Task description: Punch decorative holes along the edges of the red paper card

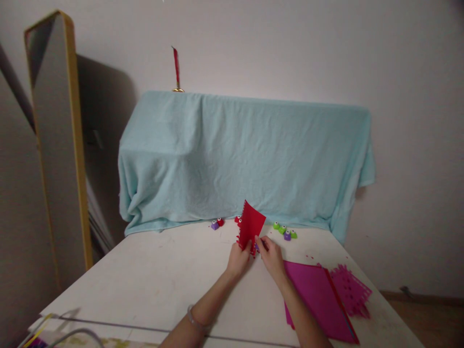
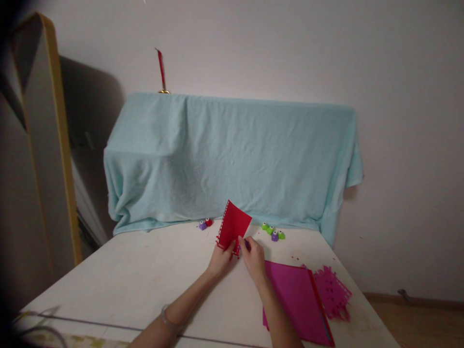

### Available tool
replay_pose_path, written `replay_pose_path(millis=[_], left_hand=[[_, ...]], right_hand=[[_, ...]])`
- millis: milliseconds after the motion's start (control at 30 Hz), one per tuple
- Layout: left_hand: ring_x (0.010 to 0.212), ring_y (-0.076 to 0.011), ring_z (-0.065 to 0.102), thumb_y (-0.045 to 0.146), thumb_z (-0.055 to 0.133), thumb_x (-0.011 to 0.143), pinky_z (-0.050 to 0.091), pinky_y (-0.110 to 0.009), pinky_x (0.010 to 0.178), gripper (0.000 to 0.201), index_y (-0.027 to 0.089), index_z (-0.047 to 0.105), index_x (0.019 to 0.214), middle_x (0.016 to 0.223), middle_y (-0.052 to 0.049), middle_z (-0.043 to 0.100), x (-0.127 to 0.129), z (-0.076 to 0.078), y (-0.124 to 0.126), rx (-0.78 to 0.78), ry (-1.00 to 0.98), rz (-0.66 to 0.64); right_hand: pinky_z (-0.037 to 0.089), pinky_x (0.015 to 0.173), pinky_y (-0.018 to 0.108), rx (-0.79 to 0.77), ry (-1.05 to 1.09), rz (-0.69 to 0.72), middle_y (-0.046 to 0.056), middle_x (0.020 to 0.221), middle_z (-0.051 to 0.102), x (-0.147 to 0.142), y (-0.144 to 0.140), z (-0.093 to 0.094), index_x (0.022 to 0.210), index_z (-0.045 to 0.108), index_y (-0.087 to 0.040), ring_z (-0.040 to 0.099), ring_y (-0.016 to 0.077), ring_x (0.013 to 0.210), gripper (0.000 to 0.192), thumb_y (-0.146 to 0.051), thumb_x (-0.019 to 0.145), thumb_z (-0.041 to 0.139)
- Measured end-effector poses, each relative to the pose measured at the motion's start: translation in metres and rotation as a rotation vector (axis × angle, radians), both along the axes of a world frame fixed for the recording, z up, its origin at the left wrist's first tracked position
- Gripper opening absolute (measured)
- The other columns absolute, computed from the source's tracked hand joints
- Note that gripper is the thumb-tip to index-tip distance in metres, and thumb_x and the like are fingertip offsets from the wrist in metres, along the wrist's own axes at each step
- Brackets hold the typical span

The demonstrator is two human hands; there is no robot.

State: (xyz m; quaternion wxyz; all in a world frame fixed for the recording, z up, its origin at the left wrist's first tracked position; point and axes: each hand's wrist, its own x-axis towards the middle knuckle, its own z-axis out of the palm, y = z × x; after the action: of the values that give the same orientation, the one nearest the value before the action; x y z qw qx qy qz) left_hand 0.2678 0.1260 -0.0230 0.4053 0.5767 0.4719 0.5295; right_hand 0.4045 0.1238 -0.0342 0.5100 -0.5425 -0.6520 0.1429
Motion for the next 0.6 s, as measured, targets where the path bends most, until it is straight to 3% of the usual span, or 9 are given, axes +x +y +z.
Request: replay_pose_path(millis=[600], left_hand=[[0.088, -0.0232, 0.063, 0.041, 0.053, 0.085, 0.049, -0.034, 0.086, 0.034, 0.013, 0.069, 0.094, 0.086, -0.010, 0.071, -0.0003, -0.0057, 0.0033, 0.031, -0.004, -0.007]], right_hand=[[0.032, 0.054, 0.024, 0.002, 0.025, 0.035, 0.002, 0.061, 0.056, -0.0003, -0.0021, 0.0028, 0.073, 0.060, -0.019, 0.046, 0.0152, 0.056, 0.046, -0.058, 0.092, 0.046]])
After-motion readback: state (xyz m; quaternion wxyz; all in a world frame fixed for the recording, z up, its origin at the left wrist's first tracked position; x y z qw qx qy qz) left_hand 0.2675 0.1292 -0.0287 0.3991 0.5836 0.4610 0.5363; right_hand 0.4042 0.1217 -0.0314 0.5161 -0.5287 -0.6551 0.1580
